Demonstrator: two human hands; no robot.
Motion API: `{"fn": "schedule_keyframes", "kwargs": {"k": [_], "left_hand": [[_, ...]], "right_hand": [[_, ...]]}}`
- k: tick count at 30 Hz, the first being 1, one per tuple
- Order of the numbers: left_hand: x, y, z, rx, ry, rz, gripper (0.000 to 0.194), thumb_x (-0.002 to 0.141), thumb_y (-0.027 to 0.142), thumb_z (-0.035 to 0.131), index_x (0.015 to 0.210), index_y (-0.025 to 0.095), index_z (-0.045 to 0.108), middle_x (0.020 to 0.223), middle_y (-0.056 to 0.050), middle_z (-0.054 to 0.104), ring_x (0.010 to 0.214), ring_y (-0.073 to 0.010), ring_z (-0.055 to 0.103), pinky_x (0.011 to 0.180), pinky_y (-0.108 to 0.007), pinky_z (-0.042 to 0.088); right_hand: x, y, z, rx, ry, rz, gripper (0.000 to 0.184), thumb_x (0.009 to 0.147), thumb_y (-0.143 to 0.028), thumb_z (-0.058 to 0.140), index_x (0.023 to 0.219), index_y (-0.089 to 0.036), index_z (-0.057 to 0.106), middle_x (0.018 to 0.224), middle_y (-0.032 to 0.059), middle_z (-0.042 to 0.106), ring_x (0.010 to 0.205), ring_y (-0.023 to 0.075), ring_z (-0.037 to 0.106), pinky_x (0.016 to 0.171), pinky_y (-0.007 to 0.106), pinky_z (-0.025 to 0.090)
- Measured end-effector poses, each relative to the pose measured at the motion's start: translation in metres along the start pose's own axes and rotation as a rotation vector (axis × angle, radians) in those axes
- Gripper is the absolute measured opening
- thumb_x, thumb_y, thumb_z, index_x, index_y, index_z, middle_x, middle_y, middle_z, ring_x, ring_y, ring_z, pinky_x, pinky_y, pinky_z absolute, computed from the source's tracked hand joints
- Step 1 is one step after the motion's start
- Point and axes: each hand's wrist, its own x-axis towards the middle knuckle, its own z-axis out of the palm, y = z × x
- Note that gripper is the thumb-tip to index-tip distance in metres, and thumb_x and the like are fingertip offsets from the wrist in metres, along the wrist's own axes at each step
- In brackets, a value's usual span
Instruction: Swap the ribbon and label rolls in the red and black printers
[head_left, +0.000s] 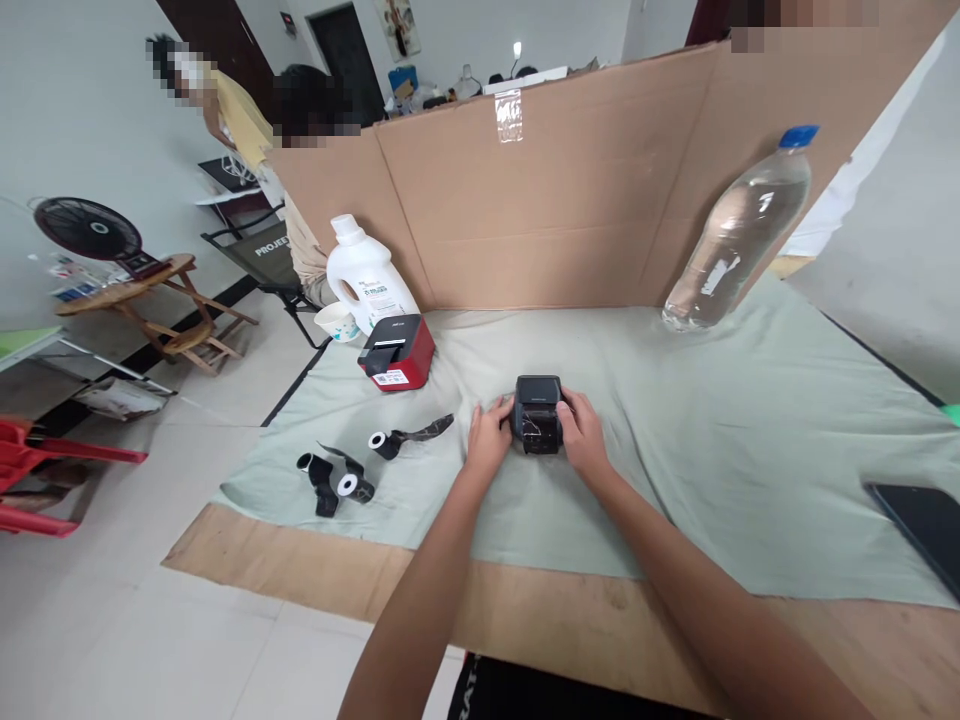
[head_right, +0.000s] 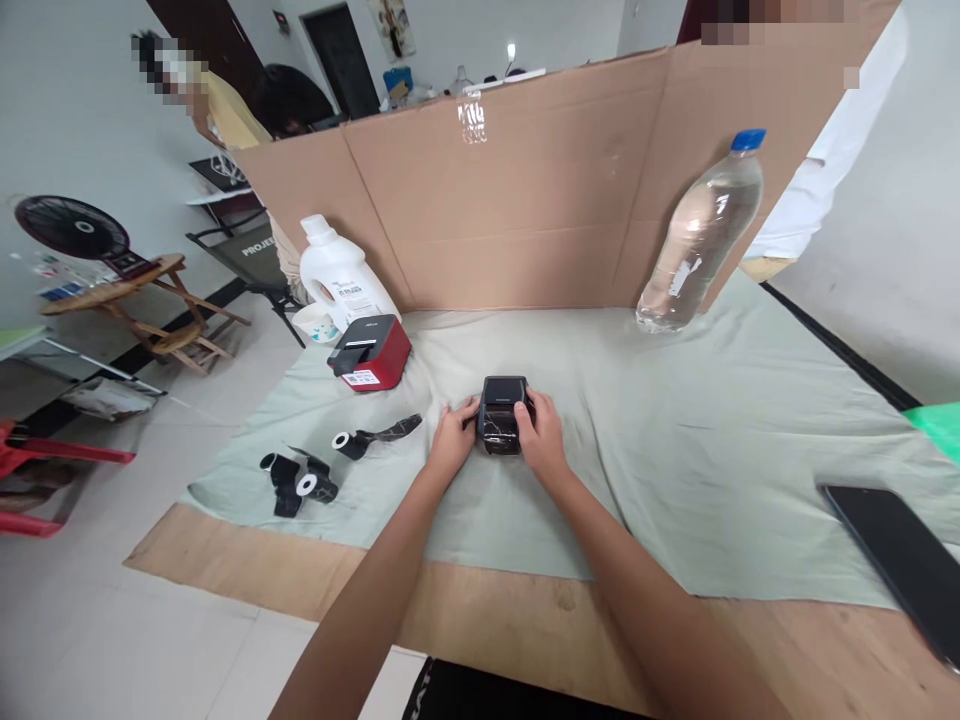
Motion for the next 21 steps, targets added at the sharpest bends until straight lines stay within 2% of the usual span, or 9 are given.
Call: {"fn": "schedule_keyframes", "kwargs": {"k": [6, 9, 14, 17, 21], "left_hand": [[0.001, -0.001, -0.0007, -0.006, 0.014, -0.02, 0.066, 0.084, -0.001, 0.045, 0.139, 0.031, 0.063, 0.144, 0.0, 0.062, 0.145, -0.0175, 0.049, 0.132, -0.048, 0.014], [0.0025, -0.0004, -0.0015, -0.054, 0.04, -0.04, 0.06, 0.086, 0.002, 0.046, 0.136, 0.031, 0.066, 0.14, 0.0, 0.066, 0.142, -0.0171, 0.052, 0.132, -0.047, 0.012], [0.0048, 0.003, -0.0042, -0.183, 0.068, -0.102, 0.035, 0.099, 0.024, 0.049, 0.126, 0.031, 0.07, 0.133, 0.003, 0.071, 0.128, -0.0169, 0.063, 0.132, -0.046, 0.01], [0.0038, 0.005, -0.0049, -0.175, 0.071, -0.08, 0.032, 0.1, 0.033, 0.052, 0.127, 0.03, 0.069, 0.134, 0.001, 0.07, 0.129, -0.0179, 0.062, 0.132, -0.046, 0.01], [0.0023, 0.0057, -0.0048, -0.134, 0.047, -0.059, 0.038, 0.102, 0.035, 0.049, 0.137, 0.031, 0.063, 0.144, 0.0, 0.064, 0.138, -0.0187, 0.055, 0.131, -0.048, 0.008]], "right_hand": [[0.0001, -0.0012, -0.0005, 0.001, 0.012, 0.019, 0.047, 0.097, -0.049, 0.046, 0.123, -0.015, 0.065, 0.119, 0.0163, 0.069, 0.111, 0.0288, 0.064, 0.102, 0.048, 0.049], [-0.0002, -0.0014, -0.0008, 0.042, 0.019, 0.024, 0.046, 0.098, -0.049, 0.043, 0.121, -0.016, 0.066, 0.12, 0.015, 0.069, 0.114, 0.0276, 0.064, 0.102, 0.046, 0.049], [-0.001, -0.002, -0.0023, 0.088, 0.068, 0.043, 0.042, 0.098, -0.047, 0.045, 0.114, -0.018, 0.069, 0.123, 0.0146, 0.07, 0.118, 0.0274, 0.063, 0.106, 0.047, 0.047], [-0.0013, -0.0007, -0.004, 0.102, 0.088, 0.014, 0.04, 0.099, -0.046, 0.046, 0.109, -0.018, 0.072, 0.126, 0.015, 0.07, 0.122, 0.0269, 0.062, 0.111, 0.048, 0.044], [0.0029, 0.0036, -0.004, 0.055, 0.059, -0.038, 0.047, 0.101, -0.05, 0.042, 0.125, -0.02, 0.07, 0.139, 0.0131, 0.064, 0.132, 0.0249, 0.056, 0.117, 0.049, 0.038]]}}
